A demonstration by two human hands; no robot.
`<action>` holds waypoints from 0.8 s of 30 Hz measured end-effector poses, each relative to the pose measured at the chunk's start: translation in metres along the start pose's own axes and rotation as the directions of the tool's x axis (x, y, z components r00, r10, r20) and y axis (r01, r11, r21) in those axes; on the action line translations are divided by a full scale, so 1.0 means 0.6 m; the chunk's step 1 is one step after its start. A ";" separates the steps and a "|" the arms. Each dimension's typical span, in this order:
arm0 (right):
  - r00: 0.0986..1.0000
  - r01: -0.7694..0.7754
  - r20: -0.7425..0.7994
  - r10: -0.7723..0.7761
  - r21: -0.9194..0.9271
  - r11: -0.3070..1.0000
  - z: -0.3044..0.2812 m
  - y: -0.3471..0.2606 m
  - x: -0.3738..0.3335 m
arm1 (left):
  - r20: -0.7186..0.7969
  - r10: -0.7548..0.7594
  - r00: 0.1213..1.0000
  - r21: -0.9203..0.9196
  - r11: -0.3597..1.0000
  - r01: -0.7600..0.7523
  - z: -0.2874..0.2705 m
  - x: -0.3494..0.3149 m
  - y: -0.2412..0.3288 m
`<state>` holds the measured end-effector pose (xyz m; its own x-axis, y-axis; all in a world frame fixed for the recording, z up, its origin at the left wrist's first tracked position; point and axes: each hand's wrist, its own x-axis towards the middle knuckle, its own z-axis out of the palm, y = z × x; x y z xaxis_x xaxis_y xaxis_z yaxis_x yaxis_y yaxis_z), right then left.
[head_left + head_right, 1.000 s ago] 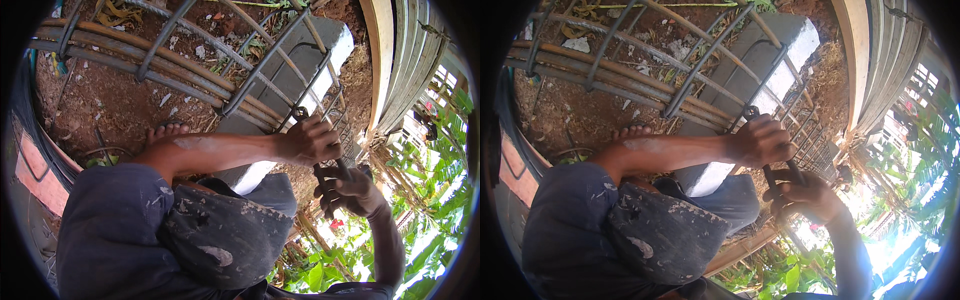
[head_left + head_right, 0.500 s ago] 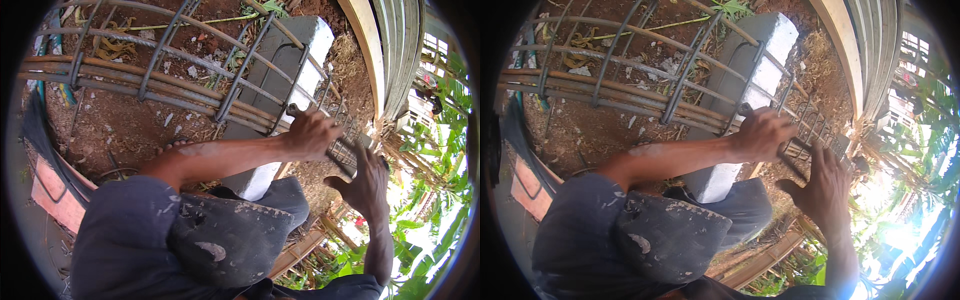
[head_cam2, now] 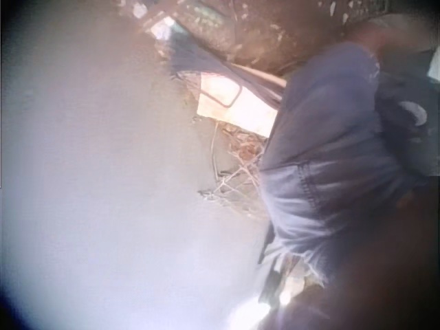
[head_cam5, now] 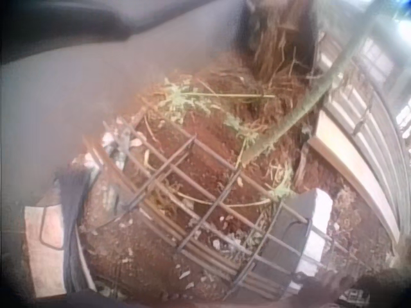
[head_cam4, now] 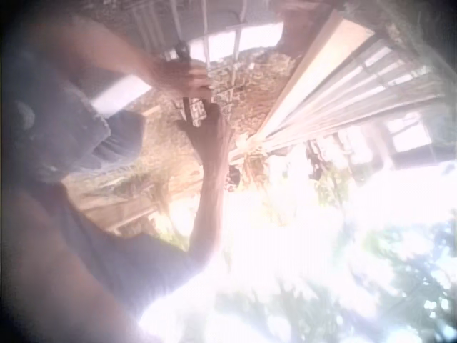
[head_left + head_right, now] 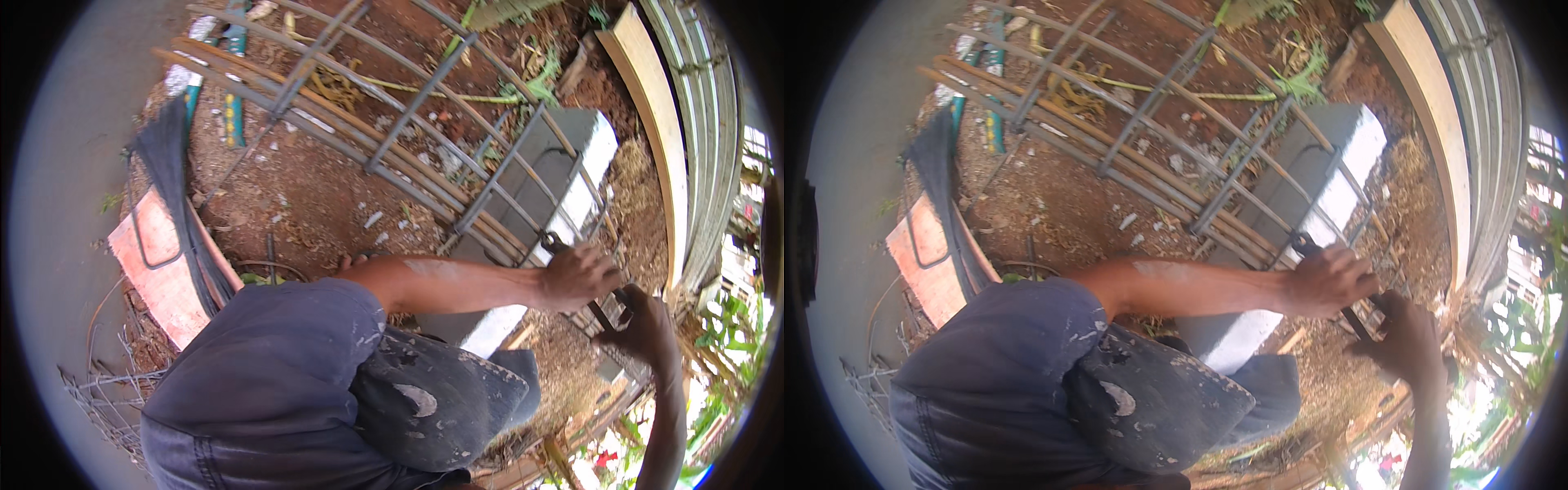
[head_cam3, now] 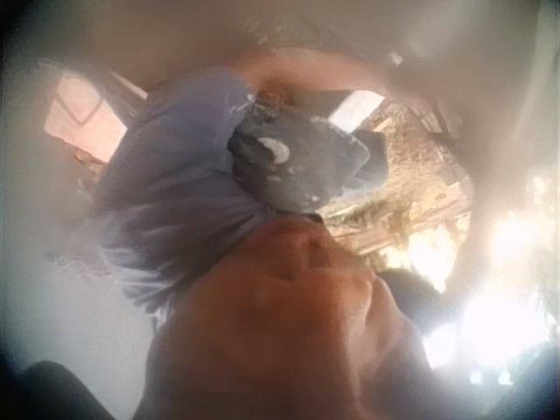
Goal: The person assembles a rebar cage by tying steel bars together with wire using pliers. They work along a long grid of rebar supported by concrete blocks, repeatedly wrapping and twisting wire to secure intersections.
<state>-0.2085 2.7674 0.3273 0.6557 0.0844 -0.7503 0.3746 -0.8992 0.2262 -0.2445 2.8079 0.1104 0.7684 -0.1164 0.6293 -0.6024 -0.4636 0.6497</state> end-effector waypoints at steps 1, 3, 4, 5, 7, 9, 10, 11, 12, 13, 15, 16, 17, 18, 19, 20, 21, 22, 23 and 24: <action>0.985 -0.043 -0.175 0.000 -0.246 0.968 0.017 -0.012 -0.013 | -0.028 -0.039 0.999 -0.011 0.999 0.039 -0.012 0.015 0.005; 0.897 -0.030 -0.373 -0.236 -0.585 0.811 0.032 -0.026 -0.025 | 0.034 -0.132 0.991 -0.047 0.990 0.133 -0.011 0.032 0.004; 0.872 -0.062 -0.421 -0.250 -0.603 0.796 0.046 -0.008 -0.011 | 0.061 -0.159 0.985 -0.072 0.984 0.163 -0.009 0.046 0.003; 0.848 -0.094 -0.459 -0.263 -0.620 0.779 0.058 0.009 0.006 | 0.147 -0.200 0.969 -0.097 0.972 0.215 -0.005 0.053 0.001; 0.904 -0.181 -0.425 -0.040 -0.466 0.866 0.077 0.065 0.047 | 0.321 -0.259 0.911 -0.129 0.941 0.314 0.009 0.067 0.009; 0.902 -0.141 -0.416 -0.112 -0.532 0.835 0.077 0.089 0.064 | 0.083 -0.225 0.971 -0.054 0.972 0.230 0.038 0.051 0.012; 0.907 -0.130 -0.402 -0.130 -0.559 0.819 0.085 0.106 0.067 | -0.023 -0.189 0.982 -0.023 0.982 0.189 0.027 0.046 0.015; 0.854 -0.113 -0.464 -0.233 -0.604 0.789 0.098 0.128 0.072 | -0.003 -0.108 0.994 0.151 0.983 0.107 0.016 0.043 0.018; 0.861 -0.089 -0.453 -0.230 -0.579 0.811 0.092 0.116 0.072 | -0.021 -0.108 0.994 0.180 0.978 0.110 0.018 0.039 0.013; 0.870 -0.066 -0.441 -0.222 -0.550 0.832 0.082 0.099 0.068 | -0.037 -0.106 0.994 0.205 0.972 0.111 0.030 0.037 0.007; 0.946 -0.118 -0.324 -0.016 -0.392 0.912 0.062 0.078 0.073 | -0.014 -0.164 0.986 0.101 0.981 0.164 0.036 0.049 0.000; 0.955 -0.107 -0.297 -0.010 -0.376 0.920 0.068 0.083 0.072 | 0.095 -0.182 0.979 0.069 0.982 0.176 0.031 0.051 0.001; 0.963 -0.098 -0.269 -0.002 -0.358 0.929 0.078 0.093 0.074 | 0.205 -0.193 0.960 0.036 0.981 0.189 0.023 0.052 0.007; 0.971 -0.092 -0.240 0.008 -0.341 0.936 0.088 0.102 0.074 | 0.312 -0.196 0.930 0.001 0.979 0.205 0.014 0.053 0.012; 0.963 -0.076 -0.269 -0.002 -0.278 0.957 0.104 0.109 0.070 | 0.226 -0.081 0.971 0.116 0.992 0.056 0.019 0.043 0.013; 0.953 -0.055 -0.303 -0.014 -0.218 0.974 0.117 0.115 0.068 | 0.264 -0.039 0.964 0.060 0.998 0.024 0.025 0.044 0.009; 0.952 -0.020 -0.306 -0.028 -0.154 0.988 0.130 0.117 0.060 | 0.304 0.007 0.953 -0.006 1.000 -0.005 0.030 0.046 0.005; 0.951 -0.004 -0.309 -0.023 -0.086 0.996 0.141 0.126 0.043 | 0.422 0.023 0.906 -0.085 0.996 0.015 0.015 0.049 0.015; 0.968 -0.041 -0.246 0.040 0.004 0.999 0.143 0.118 0.026 | 0.534 0.033 0.845 -0.149 0.987 0.055 -0.002 0.053 0.023; 0.976 -0.023 -0.216 0.033 0.047 0.999 0.158 0.117 0.005 | 0.448 0.097 0.889 -0.157 0.987 -0.029 -0.024 0.032 0.034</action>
<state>-0.2423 2.6641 0.2818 0.7940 0.1455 -0.5902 0.3278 -0.9202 0.2141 -0.2450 2.8087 0.1419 0.7212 -0.5417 0.4317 -0.6508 -0.3166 0.6901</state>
